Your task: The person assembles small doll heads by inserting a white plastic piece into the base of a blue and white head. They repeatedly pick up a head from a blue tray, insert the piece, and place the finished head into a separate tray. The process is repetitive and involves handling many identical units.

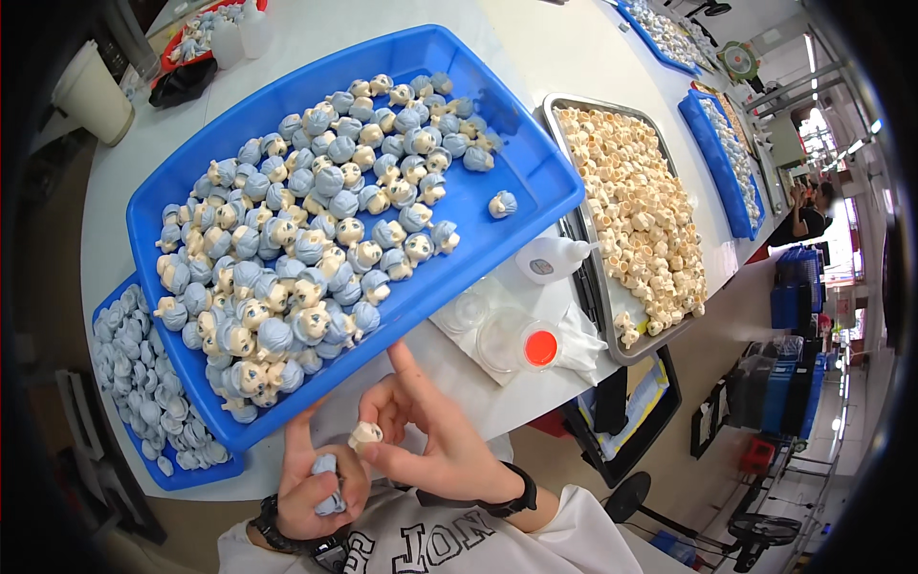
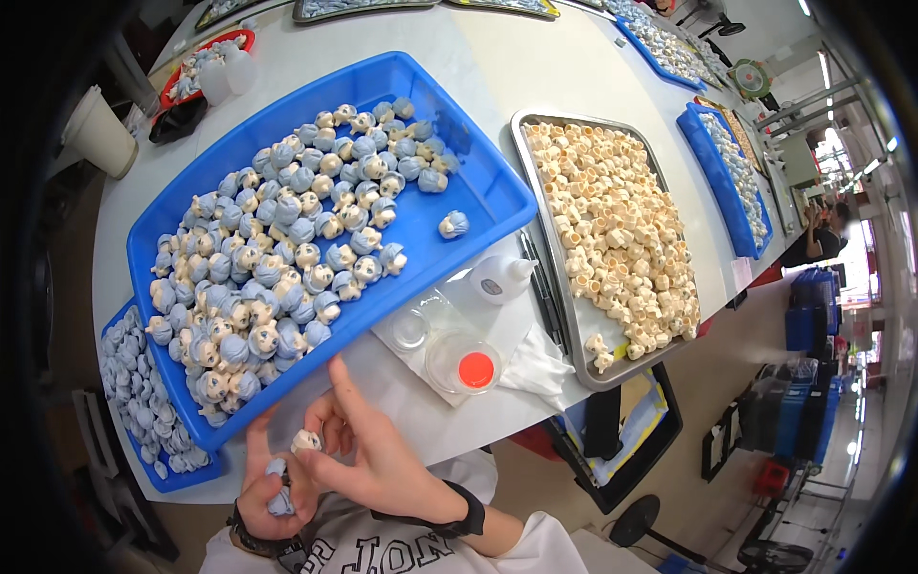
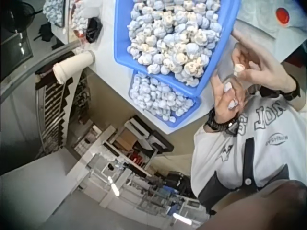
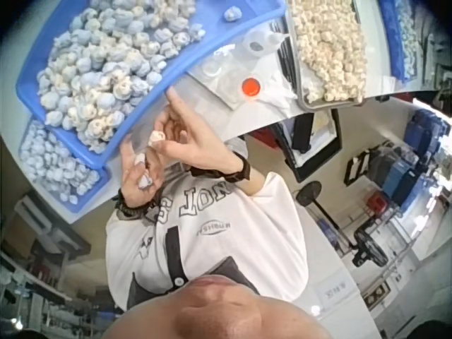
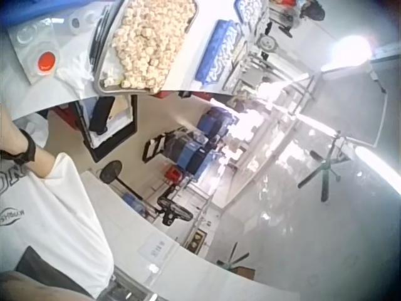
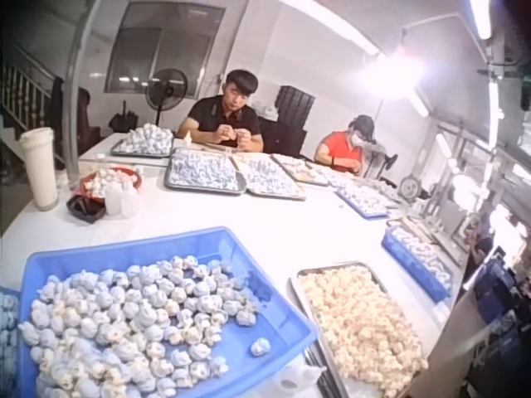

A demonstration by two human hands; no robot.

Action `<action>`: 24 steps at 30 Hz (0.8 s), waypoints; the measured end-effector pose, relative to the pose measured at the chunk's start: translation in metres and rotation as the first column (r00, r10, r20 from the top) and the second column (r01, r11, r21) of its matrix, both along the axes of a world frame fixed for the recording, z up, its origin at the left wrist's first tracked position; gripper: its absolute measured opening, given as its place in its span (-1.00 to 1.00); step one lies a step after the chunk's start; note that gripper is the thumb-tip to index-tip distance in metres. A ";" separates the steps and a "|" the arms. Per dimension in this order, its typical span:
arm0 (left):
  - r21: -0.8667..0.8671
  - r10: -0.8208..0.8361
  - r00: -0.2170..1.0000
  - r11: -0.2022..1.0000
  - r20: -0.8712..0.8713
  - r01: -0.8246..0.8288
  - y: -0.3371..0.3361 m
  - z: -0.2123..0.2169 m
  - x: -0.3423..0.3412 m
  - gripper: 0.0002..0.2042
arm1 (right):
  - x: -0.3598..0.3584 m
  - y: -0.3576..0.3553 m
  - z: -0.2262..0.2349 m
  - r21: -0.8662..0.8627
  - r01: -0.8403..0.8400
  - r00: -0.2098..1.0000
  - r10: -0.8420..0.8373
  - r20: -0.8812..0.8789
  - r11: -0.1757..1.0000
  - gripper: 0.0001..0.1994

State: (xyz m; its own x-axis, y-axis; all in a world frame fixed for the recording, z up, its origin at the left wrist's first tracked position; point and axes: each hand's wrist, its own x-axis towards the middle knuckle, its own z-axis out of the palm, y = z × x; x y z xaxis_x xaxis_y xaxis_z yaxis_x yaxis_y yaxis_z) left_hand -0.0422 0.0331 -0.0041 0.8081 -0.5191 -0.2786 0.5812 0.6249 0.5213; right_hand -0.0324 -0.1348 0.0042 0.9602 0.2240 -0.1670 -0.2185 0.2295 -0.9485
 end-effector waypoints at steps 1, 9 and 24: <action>0.007 0.027 1.000 1.000 -0.001 -0.027 0.006 0.001 -0.004 -0.28 | -0.004 0.007 -0.001 -0.004 0.002 1.000 -0.002 0.016 1.000 -0.12; 0.000 0.053 0.999 0.999 0.015 -0.053 0.011 0.010 -0.004 -0.31 | -0.009 0.007 0.002 0.025 -0.024 1.000 0.024 0.018 0.999 -0.14; -0.339 -0.496 0.837 0.847 -0.232 0.409 -0.039 -0.001 0.022 -0.47 | -0.055 -0.065 0.031 -0.245 0.681 0.693 -0.500 0.519 0.690 -0.69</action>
State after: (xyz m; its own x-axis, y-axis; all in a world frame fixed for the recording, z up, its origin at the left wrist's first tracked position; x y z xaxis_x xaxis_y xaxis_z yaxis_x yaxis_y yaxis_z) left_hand -0.0203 -0.0064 -0.0054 0.3624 -0.8935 -0.2650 0.9317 0.3398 0.1286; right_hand -0.0874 -0.2002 0.0350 0.8575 -0.4128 0.3071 0.2288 -0.2287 -0.9462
